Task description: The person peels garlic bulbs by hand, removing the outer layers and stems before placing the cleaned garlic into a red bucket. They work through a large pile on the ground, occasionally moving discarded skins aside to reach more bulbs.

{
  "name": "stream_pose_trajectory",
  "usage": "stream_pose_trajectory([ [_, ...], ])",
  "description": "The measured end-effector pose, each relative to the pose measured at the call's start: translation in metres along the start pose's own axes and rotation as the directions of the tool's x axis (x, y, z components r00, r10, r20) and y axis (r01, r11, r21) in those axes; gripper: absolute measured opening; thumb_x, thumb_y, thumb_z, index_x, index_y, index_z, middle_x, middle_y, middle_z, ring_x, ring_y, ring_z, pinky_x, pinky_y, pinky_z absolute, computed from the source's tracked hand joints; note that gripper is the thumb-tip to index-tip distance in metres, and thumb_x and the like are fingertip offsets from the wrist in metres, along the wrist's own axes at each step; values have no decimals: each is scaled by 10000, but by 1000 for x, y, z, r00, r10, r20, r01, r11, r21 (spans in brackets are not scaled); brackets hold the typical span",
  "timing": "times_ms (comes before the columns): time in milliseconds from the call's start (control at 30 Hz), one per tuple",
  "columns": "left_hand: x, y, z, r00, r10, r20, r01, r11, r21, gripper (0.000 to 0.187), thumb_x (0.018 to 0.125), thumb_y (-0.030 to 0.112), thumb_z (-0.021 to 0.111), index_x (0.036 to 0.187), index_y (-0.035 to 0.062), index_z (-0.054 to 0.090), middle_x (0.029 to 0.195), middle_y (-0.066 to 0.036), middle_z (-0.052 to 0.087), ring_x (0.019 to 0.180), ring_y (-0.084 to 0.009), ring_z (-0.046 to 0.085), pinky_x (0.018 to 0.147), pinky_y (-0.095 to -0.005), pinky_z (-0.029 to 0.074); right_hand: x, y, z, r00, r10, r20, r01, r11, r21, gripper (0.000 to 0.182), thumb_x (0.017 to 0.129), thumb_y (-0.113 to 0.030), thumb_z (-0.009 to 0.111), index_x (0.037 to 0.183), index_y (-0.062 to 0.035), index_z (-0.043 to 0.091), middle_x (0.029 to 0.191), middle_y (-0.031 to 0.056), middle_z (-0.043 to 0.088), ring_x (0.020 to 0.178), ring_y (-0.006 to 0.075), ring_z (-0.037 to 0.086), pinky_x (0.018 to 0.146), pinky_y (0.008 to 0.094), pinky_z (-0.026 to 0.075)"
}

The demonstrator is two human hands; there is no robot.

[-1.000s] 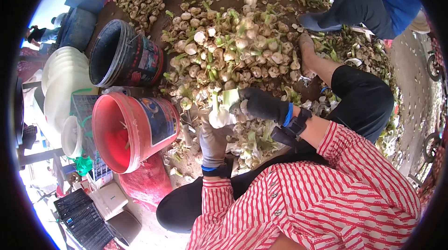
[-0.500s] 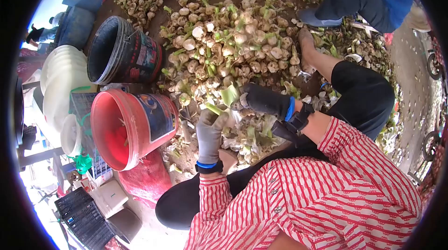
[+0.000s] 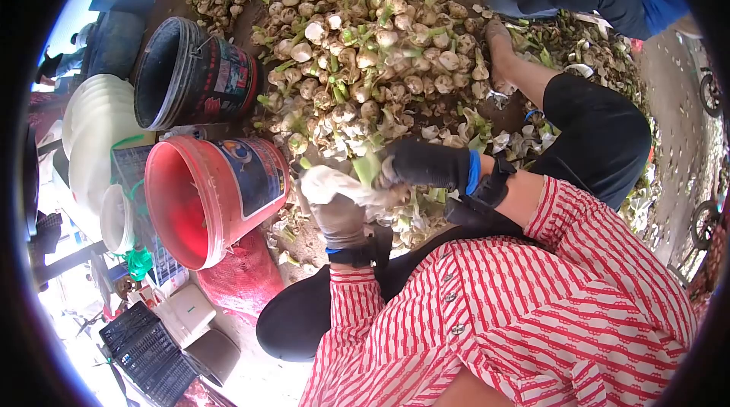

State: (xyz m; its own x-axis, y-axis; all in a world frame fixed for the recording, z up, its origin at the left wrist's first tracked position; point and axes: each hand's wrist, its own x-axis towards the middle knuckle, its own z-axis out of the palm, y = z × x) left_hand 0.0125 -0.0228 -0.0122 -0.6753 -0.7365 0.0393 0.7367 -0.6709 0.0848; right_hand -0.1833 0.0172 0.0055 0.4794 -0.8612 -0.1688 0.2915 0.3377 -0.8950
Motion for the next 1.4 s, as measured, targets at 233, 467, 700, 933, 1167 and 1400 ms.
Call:
stream_pose_trajectory([
  [233,7,-10,5,895,192,-403,13,891,454,380,861,368,501,1113,85,517,1008,-35,577,883,-160,553,707,-296,447,-17,-78,14,886,-305,-349,375,914,153,330,832,-300,592,992,-13,559,954,77,591,894,138,560,761,228,459],
  [467,7,33,-7,724,330,-605,-128,927,352,310,837,260,544,1107,111,520,1027,-19,597,838,-136,560,605,-234,448,-62,-26,-104,865,45,-499,-463,453,-762,257,820,-210,547,996,-23,553,949,91,601,854,173,586,710,286,469],
  [700,19,90,83,899,418,-135,-379,894,240,443,857,320,522,1174,12,488,1053,-107,586,901,-195,573,740,-272,477,-76,81,-151,803,-165,-572,-507,314,-802,280,728,-262,577,953,-99,617,897,129,630,816,254,611,721,360,479],
  [933,35,5,44,791,247,-559,30,898,438,321,910,270,432,1146,74,527,1019,-73,593,834,-178,594,651,-262,497,-33,163,-111,837,346,-423,-408,-119,-905,368,616,-116,558,975,-146,633,967,122,616,888,311,581,752,392,465],
  [1167,31,-24,2,819,276,-504,358,440,824,564,817,191,578,1294,17,332,1190,-141,477,1098,-252,465,928,-341,377,-38,116,-130,835,476,-276,-531,830,-174,259,767,-206,557,940,-16,590,934,156,609,821,287,587,696,367,459],
  [1400,37,-43,10,904,288,-315,198,371,907,657,715,77,684,1274,-24,354,1238,-155,430,1178,-232,384,962,-345,351,-2,28,-38,916,296,-269,-128,853,505,173,836,-104,454,913,-2,571,835,120,593,693,150,554,610,305,447],
])
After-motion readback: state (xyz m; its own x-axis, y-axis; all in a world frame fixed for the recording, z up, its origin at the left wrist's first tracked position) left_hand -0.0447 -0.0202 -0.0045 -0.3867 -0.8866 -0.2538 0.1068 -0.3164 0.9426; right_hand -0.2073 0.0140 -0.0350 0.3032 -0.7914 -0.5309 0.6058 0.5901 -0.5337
